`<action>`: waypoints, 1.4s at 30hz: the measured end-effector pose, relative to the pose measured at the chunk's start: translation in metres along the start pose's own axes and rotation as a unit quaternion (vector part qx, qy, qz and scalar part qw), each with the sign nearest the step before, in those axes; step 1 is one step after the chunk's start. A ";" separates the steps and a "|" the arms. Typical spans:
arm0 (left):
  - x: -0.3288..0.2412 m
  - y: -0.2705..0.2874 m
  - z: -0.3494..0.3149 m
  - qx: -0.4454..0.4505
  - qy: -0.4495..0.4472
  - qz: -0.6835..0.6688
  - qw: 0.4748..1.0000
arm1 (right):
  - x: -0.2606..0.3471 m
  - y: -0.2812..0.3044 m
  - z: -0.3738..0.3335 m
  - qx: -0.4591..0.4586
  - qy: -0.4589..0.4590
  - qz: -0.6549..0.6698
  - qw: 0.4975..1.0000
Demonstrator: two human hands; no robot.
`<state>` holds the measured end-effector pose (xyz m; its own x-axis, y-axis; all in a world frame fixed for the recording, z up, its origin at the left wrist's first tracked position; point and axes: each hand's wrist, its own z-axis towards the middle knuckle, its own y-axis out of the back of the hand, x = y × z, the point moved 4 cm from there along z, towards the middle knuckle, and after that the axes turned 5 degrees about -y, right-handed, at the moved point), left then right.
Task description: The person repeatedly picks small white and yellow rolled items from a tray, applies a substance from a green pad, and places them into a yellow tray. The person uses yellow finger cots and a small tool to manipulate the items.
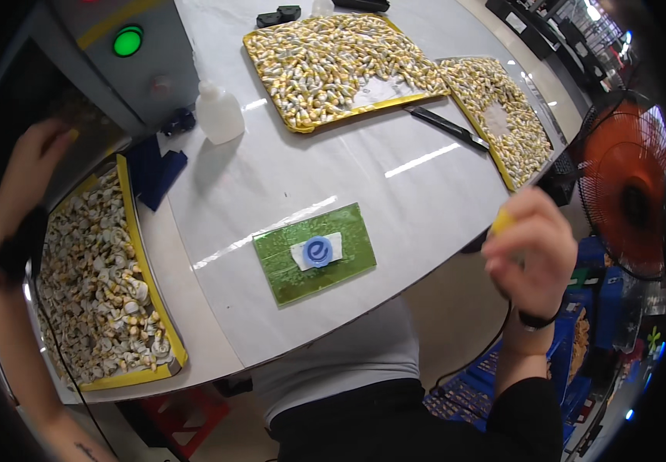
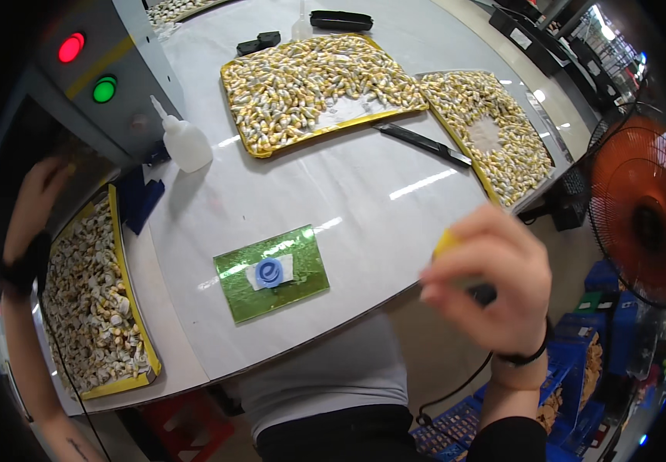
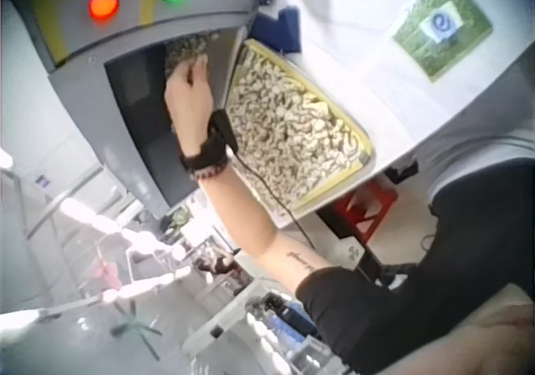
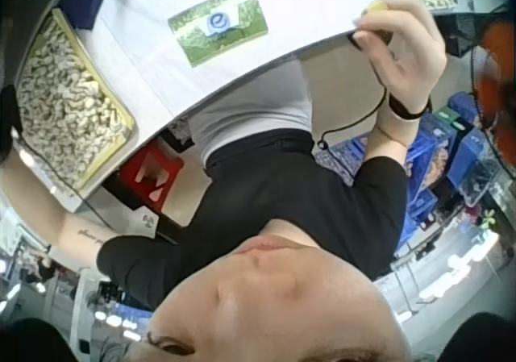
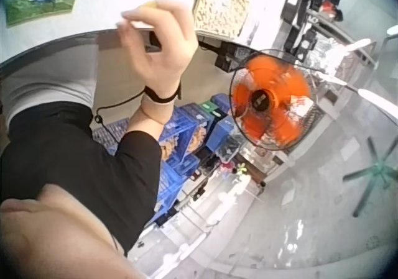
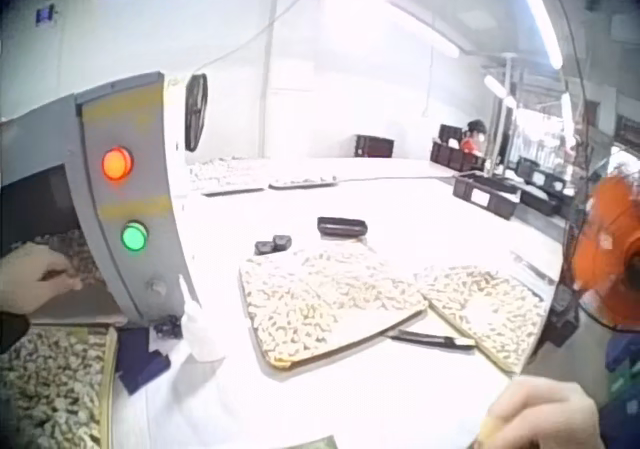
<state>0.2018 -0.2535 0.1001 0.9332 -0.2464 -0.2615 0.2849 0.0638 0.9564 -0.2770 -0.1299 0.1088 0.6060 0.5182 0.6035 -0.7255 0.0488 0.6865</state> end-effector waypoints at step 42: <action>-0.221 -0.132 -0.190 -0.030 0.067 -0.883 0.464 | 0.036 -0.105 0.052 0.254 0.287 -0.160 0.910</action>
<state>-0.0004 -0.0232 0.0067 -0.7624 0.0970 -0.6398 0.6327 -0.0955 -0.7685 -0.1616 -0.1608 0.0798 0.3846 0.9140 0.1288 -0.2096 -0.0494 0.9765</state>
